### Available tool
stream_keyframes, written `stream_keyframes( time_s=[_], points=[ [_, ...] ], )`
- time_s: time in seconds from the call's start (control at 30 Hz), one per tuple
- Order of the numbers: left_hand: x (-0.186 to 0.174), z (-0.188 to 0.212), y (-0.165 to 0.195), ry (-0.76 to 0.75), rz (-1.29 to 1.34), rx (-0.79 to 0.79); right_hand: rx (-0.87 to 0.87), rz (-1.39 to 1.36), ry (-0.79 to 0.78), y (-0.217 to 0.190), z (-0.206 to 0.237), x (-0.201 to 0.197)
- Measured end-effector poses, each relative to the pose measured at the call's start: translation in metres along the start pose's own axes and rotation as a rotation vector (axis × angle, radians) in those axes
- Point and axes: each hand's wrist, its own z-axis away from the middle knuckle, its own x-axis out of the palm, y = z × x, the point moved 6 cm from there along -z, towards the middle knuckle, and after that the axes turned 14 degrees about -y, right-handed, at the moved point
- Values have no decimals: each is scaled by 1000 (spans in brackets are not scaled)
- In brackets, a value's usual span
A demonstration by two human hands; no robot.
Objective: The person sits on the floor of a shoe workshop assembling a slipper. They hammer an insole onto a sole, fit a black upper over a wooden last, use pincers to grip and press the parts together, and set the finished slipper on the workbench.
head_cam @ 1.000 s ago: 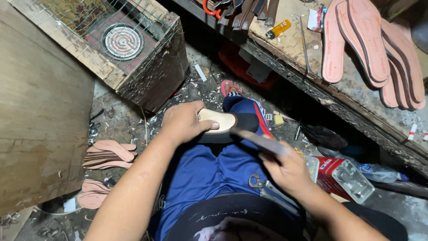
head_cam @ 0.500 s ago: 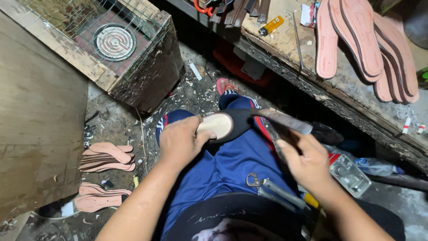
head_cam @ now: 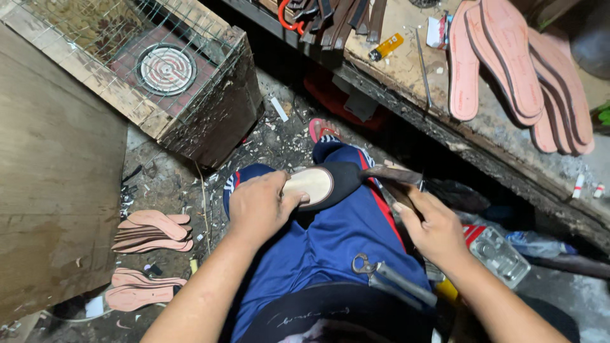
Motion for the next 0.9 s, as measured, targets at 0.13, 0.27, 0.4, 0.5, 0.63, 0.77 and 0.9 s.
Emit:
stream_keyframes(
  time_s=[0.13,0.27,0.4,0.5,0.63,0.77,0.9],
  points=[
    [3,1,-2,-17,15,-34,-173,-192,114,-22,-6,-5],
    [0,5,2,53,23,42,-32,-59,-36,-17,-20,9],
    [-1,4,-3,46,3,-11,-42,-73,-32,-7,-19,21],
    [3,-1,-8,-46,13,-52,-19,-177,-24,4,-15,30],
    [1,-10,-13,-87,-13,-66,-23,-212,29,9,-12,38],
    [1,-24,-23,-148,-26,-104,-91,-273,25,0,-11,40],
    [2,-38,-31,-186,-56,-85,-125,-184,16,-19,-10,33]
  ],
)
